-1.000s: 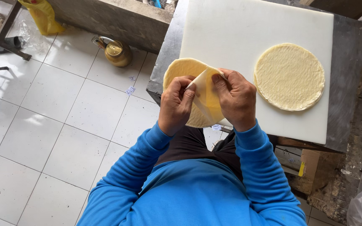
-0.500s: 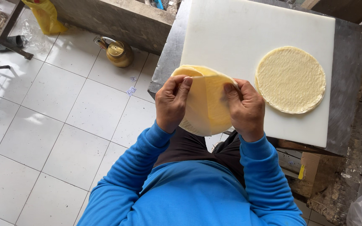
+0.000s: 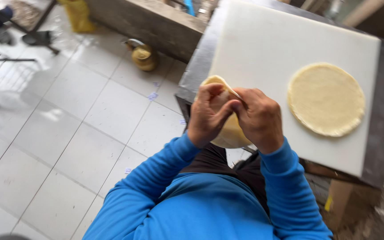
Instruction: The person separates thin circular dough sheets on a white cutting board, repeatedly lifting and inspecting them to ensure they are not stuck together. The person then uses a knife to cut the stacked sheets in half and folds them.
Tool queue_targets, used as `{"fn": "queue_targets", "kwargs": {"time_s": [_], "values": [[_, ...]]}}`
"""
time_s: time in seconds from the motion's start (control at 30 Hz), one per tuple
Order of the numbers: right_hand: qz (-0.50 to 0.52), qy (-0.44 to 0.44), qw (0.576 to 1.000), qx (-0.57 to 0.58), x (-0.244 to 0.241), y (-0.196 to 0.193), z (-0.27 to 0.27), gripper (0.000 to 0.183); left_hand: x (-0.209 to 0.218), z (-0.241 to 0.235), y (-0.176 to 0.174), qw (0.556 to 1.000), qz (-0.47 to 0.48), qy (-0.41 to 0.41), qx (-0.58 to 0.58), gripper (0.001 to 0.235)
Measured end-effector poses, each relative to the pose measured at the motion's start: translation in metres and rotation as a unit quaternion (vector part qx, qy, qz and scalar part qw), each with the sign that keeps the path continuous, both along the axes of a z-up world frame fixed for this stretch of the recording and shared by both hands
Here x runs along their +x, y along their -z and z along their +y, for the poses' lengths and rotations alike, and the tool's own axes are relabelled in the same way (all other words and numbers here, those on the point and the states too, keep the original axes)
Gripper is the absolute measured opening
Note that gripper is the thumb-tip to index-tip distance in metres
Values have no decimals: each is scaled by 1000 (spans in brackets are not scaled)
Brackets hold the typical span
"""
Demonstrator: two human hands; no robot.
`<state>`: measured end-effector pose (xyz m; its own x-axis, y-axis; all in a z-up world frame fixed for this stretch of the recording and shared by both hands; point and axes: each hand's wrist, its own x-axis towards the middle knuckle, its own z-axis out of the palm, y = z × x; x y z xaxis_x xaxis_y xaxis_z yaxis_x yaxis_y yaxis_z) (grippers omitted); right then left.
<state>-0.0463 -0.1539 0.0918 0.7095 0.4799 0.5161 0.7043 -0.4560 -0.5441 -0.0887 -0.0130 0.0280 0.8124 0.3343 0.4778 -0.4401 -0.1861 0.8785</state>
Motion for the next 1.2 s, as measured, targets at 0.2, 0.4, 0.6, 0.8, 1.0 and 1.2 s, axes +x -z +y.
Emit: {"fn": "queue_targets", "kwargs": {"time_s": [0.2,0.4,0.6,0.8,1.0,1.2], "values": [[-59,31,998,-21,-4,2,1,10,8,2,8,998,62,-10,-13,32],[-20,82,996,0,-8,7,-15,17,8,5,20,999,9,-36,-21,21],[-14,23,999,-26,-13,0,-9,15,4,3,1,999,16,-16,34,39],[12,71,997,-6,-6,1,-20,16,14,14,4,998,67,15,-17,24],[186,107,977,15,6,6,-34,26,14,16,11,999,25,-7,-23,18],[340,19,939,51,30,8,-32,28,12,3,13,997,17,74,28,19]]}}
